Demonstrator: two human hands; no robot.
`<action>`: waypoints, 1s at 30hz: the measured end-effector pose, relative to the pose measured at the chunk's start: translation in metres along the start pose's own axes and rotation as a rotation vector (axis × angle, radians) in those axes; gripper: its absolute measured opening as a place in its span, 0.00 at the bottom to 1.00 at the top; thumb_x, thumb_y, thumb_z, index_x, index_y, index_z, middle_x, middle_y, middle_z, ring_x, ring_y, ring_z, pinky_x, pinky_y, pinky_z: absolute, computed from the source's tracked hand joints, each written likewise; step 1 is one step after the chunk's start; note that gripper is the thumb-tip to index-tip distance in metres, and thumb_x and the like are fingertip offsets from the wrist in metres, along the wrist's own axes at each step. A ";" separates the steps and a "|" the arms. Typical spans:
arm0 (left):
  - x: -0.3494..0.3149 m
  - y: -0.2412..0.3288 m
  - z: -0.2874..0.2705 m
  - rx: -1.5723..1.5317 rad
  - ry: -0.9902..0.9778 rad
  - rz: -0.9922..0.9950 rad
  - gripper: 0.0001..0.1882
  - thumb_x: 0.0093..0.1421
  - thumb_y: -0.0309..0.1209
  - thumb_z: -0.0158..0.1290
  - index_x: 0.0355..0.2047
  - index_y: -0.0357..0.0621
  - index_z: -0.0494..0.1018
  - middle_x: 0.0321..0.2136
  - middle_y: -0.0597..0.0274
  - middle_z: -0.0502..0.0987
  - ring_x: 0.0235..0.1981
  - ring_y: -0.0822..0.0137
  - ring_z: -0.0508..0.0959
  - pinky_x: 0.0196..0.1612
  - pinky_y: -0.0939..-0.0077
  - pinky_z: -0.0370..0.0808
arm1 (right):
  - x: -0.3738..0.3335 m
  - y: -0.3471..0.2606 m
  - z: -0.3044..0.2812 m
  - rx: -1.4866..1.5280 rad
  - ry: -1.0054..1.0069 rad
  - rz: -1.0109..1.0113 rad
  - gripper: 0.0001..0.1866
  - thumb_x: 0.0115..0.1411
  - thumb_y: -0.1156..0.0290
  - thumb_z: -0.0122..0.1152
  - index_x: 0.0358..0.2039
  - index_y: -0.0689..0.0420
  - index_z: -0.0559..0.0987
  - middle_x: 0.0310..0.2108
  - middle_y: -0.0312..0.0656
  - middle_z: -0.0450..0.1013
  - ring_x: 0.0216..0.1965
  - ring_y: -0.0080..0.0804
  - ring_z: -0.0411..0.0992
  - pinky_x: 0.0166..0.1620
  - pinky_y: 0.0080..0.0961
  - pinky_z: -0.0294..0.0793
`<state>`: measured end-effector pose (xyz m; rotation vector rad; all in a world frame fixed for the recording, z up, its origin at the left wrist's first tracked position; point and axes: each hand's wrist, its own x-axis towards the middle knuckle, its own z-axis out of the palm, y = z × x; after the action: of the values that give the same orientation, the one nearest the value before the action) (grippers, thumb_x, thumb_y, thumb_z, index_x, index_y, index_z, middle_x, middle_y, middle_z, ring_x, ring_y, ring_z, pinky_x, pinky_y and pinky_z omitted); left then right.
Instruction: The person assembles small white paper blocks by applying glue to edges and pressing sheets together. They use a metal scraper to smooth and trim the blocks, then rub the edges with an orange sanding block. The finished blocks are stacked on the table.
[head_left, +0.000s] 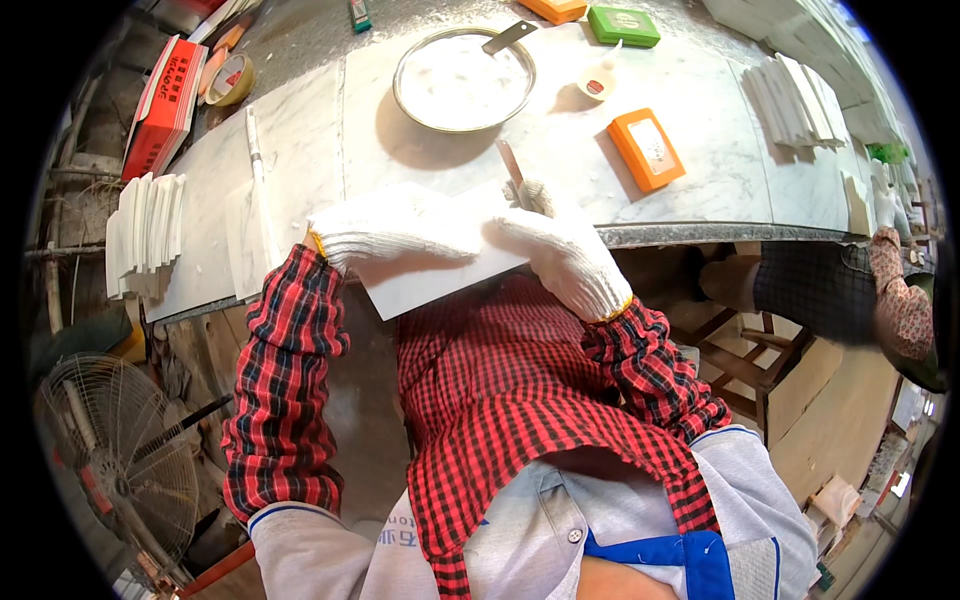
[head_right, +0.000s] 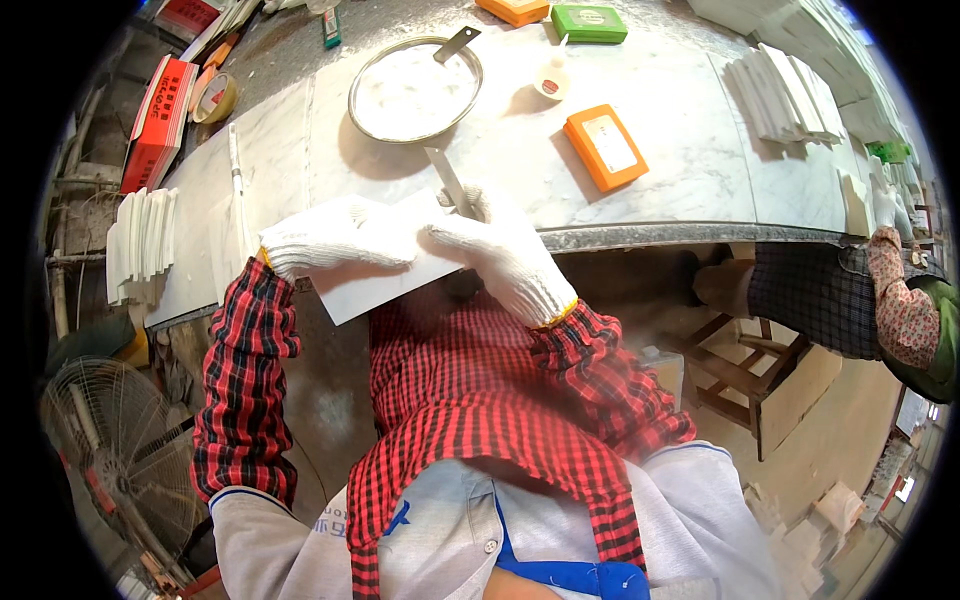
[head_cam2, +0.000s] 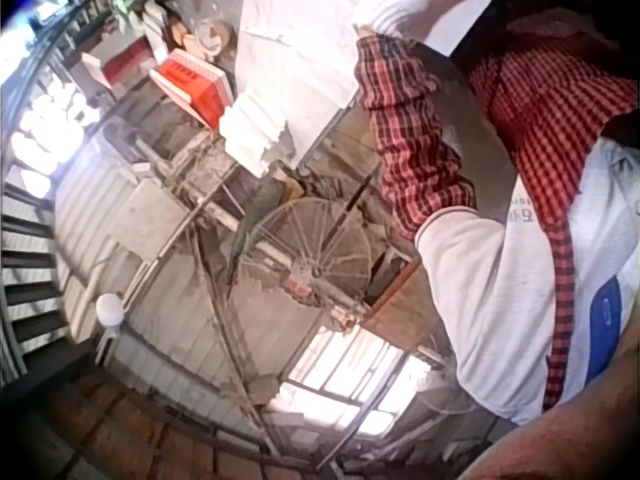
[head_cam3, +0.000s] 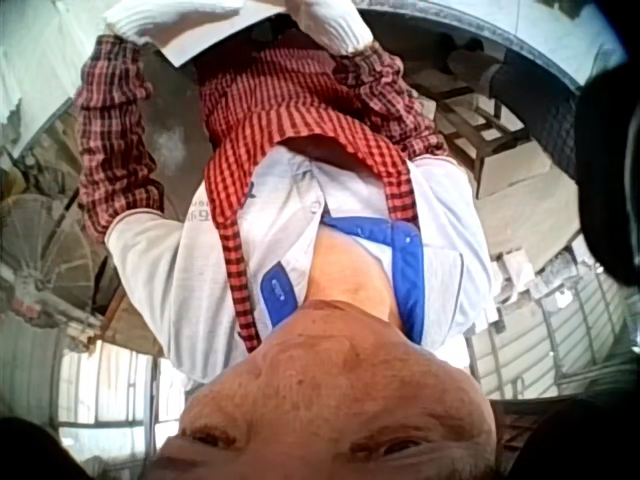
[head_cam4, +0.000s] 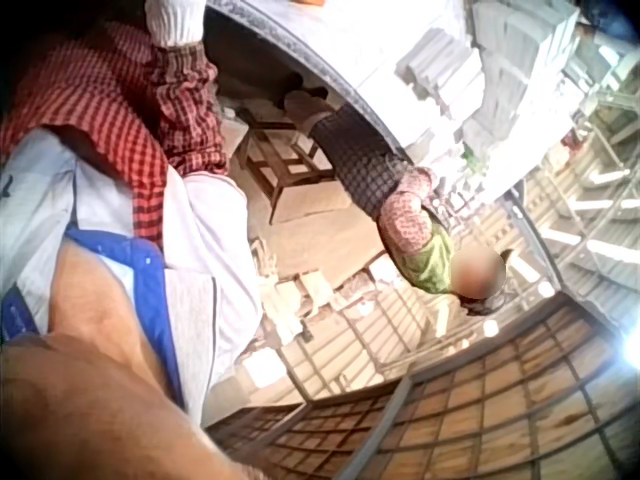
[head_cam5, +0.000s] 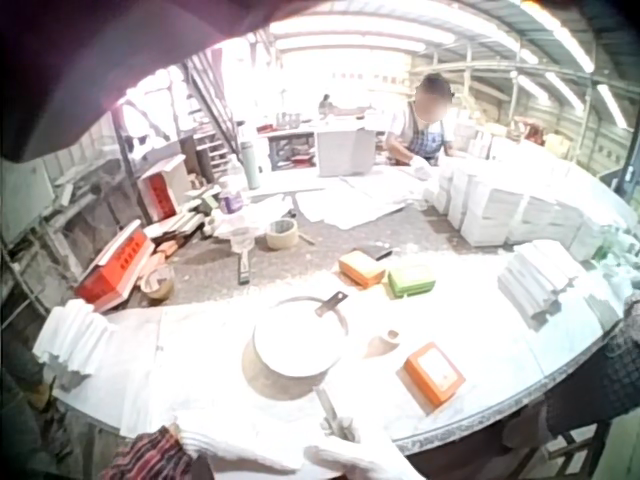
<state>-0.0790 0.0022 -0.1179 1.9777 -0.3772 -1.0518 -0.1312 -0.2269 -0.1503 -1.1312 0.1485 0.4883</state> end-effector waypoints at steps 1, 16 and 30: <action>0.002 -0.003 0.001 0.072 0.015 0.039 0.23 0.56 0.40 0.69 0.48 0.40 0.82 0.39 0.63 0.85 0.39 0.75 0.79 0.49 0.75 0.76 | -0.001 0.000 0.000 -0.005 -0.001 -0.005 0.28 0.59 0.70 0.69 0.56 0.70 0.71 0.43 0.38 0.74 0.42 0.20 0.73 0.48 0.20 0.74; 0.061 0.033 0.030 0.415 0.166 0.288 0.29 0.46 0.48 0.69 0.40 0.39 0.80 0.33 0.41 0.82 0.37 0.46 0.84 0.43 0.63 0.79 | 0.053 -0.074 -0.029 -1.939 0.256 -0.867 0.13 0.60 0.73 0.64 0.47 0.53 0.81 0.28 0.45 0.77 0.29 0.37 0.79 0.32 0.32 0.79; 0.109 0.071 0.056 0.595 0.154 0.569 0.31 0.46 0.47 0.69 0.48 0.46 0.76 0.34 0.51 0.82 0.37 0.52 0.84 0.43 0.62 0.79 | -0.016 -0.102 -0.121 -1.652 0.516 -0.380 0.36 0.59 0.49 0.65 0.66 0.49 0.71 0.56 0.54 0.74 0.56 0.50 0.73 0.59 0.41 0.73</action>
<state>-0.0490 -0.1346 -0.1368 2.2280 -1.1919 -0.4411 -0.0844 -0.3742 -0.1122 -2.8255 -0.0739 -0.1717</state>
